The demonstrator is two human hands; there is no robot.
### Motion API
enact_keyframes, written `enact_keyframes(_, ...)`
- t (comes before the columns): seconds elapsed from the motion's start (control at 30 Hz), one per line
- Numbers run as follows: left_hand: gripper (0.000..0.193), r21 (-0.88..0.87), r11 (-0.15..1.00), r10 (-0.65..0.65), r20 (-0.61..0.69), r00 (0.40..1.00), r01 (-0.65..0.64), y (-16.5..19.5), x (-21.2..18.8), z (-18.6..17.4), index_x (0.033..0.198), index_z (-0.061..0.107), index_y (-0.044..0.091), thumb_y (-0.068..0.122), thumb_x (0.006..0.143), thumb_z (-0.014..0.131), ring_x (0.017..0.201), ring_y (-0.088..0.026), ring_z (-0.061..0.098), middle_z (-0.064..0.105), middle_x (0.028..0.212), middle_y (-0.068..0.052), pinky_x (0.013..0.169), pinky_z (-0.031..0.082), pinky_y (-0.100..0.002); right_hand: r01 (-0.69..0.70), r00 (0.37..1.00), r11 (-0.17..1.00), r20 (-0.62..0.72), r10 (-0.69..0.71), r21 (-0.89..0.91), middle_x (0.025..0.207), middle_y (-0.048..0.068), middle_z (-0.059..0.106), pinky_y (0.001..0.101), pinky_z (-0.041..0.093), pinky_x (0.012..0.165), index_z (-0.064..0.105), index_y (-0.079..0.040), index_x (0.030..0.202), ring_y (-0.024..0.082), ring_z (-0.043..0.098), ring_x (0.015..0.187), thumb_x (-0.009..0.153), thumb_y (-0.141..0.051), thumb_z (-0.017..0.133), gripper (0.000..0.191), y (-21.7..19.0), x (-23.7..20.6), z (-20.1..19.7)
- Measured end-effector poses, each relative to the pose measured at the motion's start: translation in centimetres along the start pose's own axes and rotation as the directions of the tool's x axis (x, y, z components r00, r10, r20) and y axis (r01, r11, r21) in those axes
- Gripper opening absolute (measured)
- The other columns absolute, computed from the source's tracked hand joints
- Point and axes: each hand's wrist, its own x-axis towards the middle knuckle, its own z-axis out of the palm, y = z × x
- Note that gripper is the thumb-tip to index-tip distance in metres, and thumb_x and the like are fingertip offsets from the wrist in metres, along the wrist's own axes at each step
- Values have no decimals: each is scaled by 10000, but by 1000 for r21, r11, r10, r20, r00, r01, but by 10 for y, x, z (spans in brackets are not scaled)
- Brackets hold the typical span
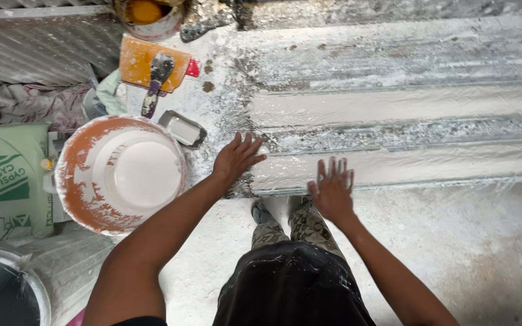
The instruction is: The person applies a white plaster slurry by hand onto long decorative plaster moldings laid on a workbench, rubbing the coating along the surfaces and edges. They then mix slurry in a bucket by hand and pour it along a molding, and briefly handle hanging decorative ceiling medallions.
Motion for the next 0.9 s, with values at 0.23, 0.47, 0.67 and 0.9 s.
enact_keyframes(0.23, 766, 17, 995, 96, -138, 986, -95, 44, 88, -66, 1631, 148, 341, 245, 968, 518, 1557, -287, -65, -47, 1727, 23, 1204, -8, -558, -126, 969, 972, -184, 163, 200, 1637, 352, 172, 670, 70, 1204, 279, -20, 1597, 539, 22, 1537, 1048, -525, 343, 749, 70, -25, -19)
enact_keyframes(0.47, 629, 97, 988, 138, -256, 957, -116, 94, 168, -167, 1627, 244, 289, 333, 1030, 437, 1577, -275, -110, 4, 1738, 97, 1226, -41, -568, -213, 935, 932, -215, 282, 294, 1627, 365, 188, 671, 100, 1190, 289, 5, 1587, 549, 39, 1530, 1028, -442, 438, 731, 140, -34, -30)
enact_keyframes(0.67, 632, 82, 994, 94, -358, 929, -69, 133, 237, -248, 1654, 145, 271, 369, 1063, 346, 1563, -225, -110, 48, 1721, 107, 1230, -42, -520, -206, 917, 926, -268, 295, 316, 1619, 379, 198, 683, 105, 1192, 306, 28, 1579, 559, 49, 1533, 1051, -423, 444, 708, 227, -48, -39)
enact_keyframes(0.9, 633, 66, 994, 104, -369, 924, -85, 184, 326, -350, 1658, 170, 239, 353, 1066, 364, 1583, -217, -71, 92, 1714, 127, 1245, -46, -526, -139, 902, 936, -350, 254, 324, 1611, 388, 214, 700, 129, 1177, 332, 18, 1571, 574, 63, 1525, 1053, -413, 452, 684, 366, -55, -46)
